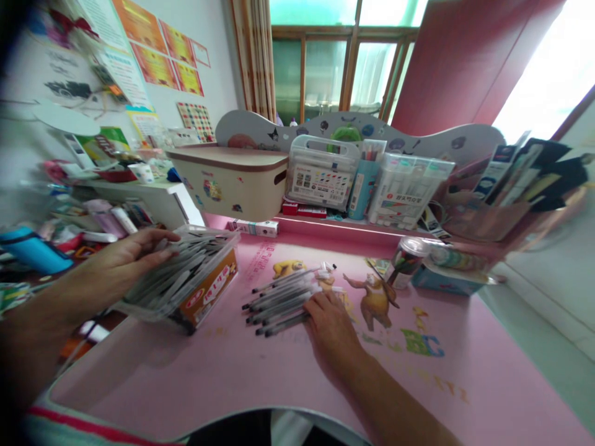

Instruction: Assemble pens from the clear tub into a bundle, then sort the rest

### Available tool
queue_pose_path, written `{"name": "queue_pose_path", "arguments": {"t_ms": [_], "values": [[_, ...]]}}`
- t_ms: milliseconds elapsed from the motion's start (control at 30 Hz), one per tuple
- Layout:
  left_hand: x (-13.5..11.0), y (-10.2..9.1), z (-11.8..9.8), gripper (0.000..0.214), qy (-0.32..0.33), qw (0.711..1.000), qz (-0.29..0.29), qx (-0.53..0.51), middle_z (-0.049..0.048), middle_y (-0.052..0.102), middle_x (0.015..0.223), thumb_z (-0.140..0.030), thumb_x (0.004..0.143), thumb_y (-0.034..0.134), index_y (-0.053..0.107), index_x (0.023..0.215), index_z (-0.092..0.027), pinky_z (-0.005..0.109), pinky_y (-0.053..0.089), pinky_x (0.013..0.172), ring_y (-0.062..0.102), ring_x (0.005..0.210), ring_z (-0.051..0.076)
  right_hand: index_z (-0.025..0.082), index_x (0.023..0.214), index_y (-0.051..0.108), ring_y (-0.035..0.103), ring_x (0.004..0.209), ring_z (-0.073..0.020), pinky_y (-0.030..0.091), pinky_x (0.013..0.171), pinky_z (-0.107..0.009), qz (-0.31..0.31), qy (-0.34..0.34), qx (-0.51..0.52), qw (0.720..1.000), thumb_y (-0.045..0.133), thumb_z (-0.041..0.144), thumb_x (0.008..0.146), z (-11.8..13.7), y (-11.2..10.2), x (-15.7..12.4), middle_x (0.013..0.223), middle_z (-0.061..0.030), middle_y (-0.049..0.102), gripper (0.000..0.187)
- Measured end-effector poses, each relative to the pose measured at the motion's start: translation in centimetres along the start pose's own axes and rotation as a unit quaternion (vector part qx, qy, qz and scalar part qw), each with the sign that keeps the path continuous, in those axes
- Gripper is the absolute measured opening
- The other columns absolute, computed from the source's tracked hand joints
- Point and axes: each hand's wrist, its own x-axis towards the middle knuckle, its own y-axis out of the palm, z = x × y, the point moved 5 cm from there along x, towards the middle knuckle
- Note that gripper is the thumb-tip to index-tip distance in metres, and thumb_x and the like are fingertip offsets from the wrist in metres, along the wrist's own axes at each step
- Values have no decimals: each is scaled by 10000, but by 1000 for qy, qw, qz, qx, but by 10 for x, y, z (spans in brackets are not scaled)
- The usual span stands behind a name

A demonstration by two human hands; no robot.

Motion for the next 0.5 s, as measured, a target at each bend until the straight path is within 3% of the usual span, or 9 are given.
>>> {"name": "queue_pose_path", "arguments": {"t_ms": [100,233,400,500], "values": [[0,7,-3,266,38,997,56,37,4,674,1065,-256,871,556,626,1121,-202,274,411,880,580,928,179,216,960,666,514,979,-242,417,906,-400,6,-2,-8,1000,576,86,875,0,1,0,1000,-56,650,180],[3,7,-4,278,65,990,45,116,2,642,1028,-267,893,492,612,1134,-198,303,405,924,578,941,191,212,935,668,516,969,-245,420,894,-399,4,-4,-11,1000,584,108,887,0,1,1,988,-60,648,142],[4,11,-14,382,170,968,23,185,93,501,1279,-245,886,498,579,1250,-163,415,276,1107,441,1257,269,217,947,677,520,969,-248,418,905,-403,4,-1,-14,1000,599,102,880,1,1,1,989,-59,651,154],[2,9,-16,375,157,968,-21,195,130,425,1342,-314,931,463,592,1240,-146,470,198,1153,340,1347,302,217,948,680,522,968,-247,420,905,-401,5,0,-17,1000,599,119,888,1,0,1,990,-63,652,141]]}}
